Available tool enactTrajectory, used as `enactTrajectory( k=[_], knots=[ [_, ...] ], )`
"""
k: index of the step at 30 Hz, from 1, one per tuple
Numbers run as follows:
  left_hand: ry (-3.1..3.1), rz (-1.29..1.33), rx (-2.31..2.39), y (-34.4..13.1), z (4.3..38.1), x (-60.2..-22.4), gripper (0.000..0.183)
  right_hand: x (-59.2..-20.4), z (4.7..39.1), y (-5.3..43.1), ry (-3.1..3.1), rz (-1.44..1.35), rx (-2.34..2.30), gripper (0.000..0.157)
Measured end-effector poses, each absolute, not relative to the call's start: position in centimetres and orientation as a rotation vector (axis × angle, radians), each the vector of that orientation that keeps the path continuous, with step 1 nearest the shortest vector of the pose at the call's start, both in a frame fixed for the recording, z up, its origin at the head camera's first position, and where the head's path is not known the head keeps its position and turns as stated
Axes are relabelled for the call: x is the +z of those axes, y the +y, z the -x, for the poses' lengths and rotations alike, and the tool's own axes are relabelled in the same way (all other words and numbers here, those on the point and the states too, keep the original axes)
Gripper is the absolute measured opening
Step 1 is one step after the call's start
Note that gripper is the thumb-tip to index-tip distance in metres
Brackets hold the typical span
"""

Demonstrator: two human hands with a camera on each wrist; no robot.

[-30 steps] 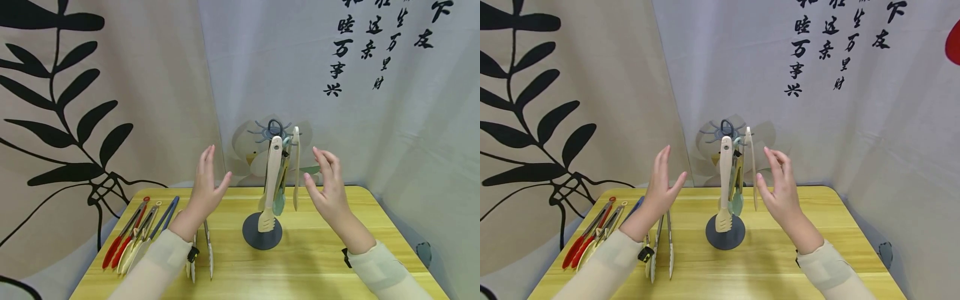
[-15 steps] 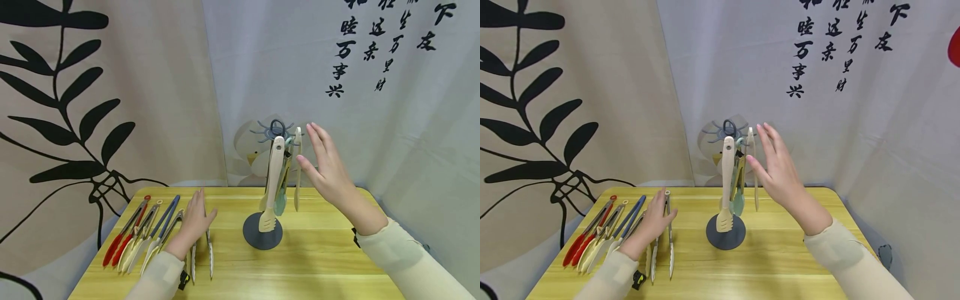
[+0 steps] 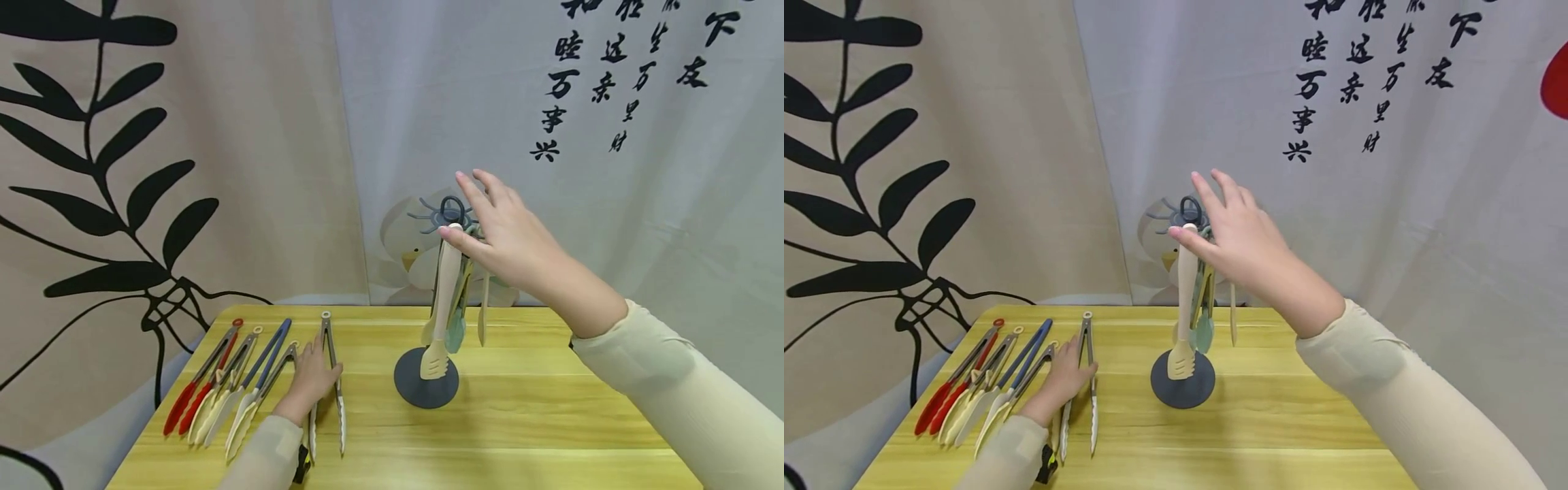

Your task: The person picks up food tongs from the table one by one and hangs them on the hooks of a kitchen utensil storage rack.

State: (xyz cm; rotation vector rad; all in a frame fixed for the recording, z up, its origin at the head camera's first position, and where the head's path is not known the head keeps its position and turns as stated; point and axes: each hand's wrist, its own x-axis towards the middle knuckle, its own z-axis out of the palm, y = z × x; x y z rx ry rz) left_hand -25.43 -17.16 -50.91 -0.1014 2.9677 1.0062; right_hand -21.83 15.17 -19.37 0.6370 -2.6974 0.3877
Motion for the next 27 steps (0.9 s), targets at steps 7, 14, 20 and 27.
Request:
enactTrajectory(
  k=[7, 14, 20, 27],
  knots=[
    [2.977, 0.132, 0.996, -16.9, 25.5, -52.5, 0.087, -18.0, 21.7, 12.7, -2.847, -0.495, 0.155, 0.089],
    [2.976, 0.216, 1.011, -16.5, 25.7, -52.5, 0.087, -17.9, 21.7, 11.6, -2.839, -0.435, 0.082, 0.082],
    [2.964, 0.310, 0.955, -16.1, 25.9, -52.1, 0.090, -17.8, 22.0, 11.6, -2.846, -0.407, 0.079, 0.073],
    [2.926, 0.370, 0.865, -15.8, 25.8, -51.6, 0.095, -17.3, 22.8, 12.6, -2.902, -0.423, 0.193, 0.067]
  ],
)
